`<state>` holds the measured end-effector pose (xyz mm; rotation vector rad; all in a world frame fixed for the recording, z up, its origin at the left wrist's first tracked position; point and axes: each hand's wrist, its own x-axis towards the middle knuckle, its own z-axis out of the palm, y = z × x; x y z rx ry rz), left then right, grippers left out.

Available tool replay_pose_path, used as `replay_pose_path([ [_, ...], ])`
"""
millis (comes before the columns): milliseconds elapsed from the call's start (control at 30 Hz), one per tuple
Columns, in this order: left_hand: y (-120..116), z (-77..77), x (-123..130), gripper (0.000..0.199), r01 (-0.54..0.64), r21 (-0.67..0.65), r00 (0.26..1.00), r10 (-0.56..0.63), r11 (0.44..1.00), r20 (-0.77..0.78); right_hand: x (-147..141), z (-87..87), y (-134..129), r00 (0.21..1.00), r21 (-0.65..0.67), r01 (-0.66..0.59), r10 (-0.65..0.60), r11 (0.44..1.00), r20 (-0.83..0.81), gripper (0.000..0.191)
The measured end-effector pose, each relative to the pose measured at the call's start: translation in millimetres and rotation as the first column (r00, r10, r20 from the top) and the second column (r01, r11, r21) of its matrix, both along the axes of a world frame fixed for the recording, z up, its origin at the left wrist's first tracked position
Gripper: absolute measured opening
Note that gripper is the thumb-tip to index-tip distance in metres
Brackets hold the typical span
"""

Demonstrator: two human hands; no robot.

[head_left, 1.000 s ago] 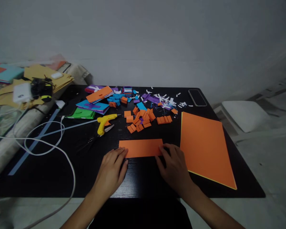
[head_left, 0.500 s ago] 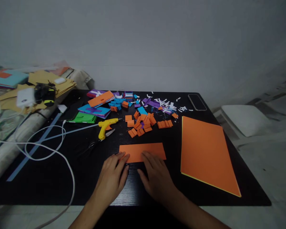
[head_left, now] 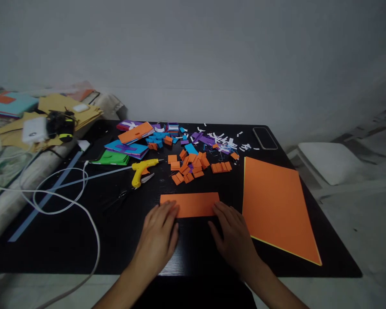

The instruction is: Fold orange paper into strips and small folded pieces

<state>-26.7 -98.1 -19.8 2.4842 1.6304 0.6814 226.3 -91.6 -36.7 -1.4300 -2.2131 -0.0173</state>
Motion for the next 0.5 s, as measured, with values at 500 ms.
replay_pose_path([
  [500, -3.4, -6.1, 33.1, 0.066, 0.053, -0.105, 0.998, -0.050, 0.993, 0.034, -2.5, -2.9, -0.4, 1.000, 0.021, 0.019, -0.019, 1.000, 0.002, 0.034],
])
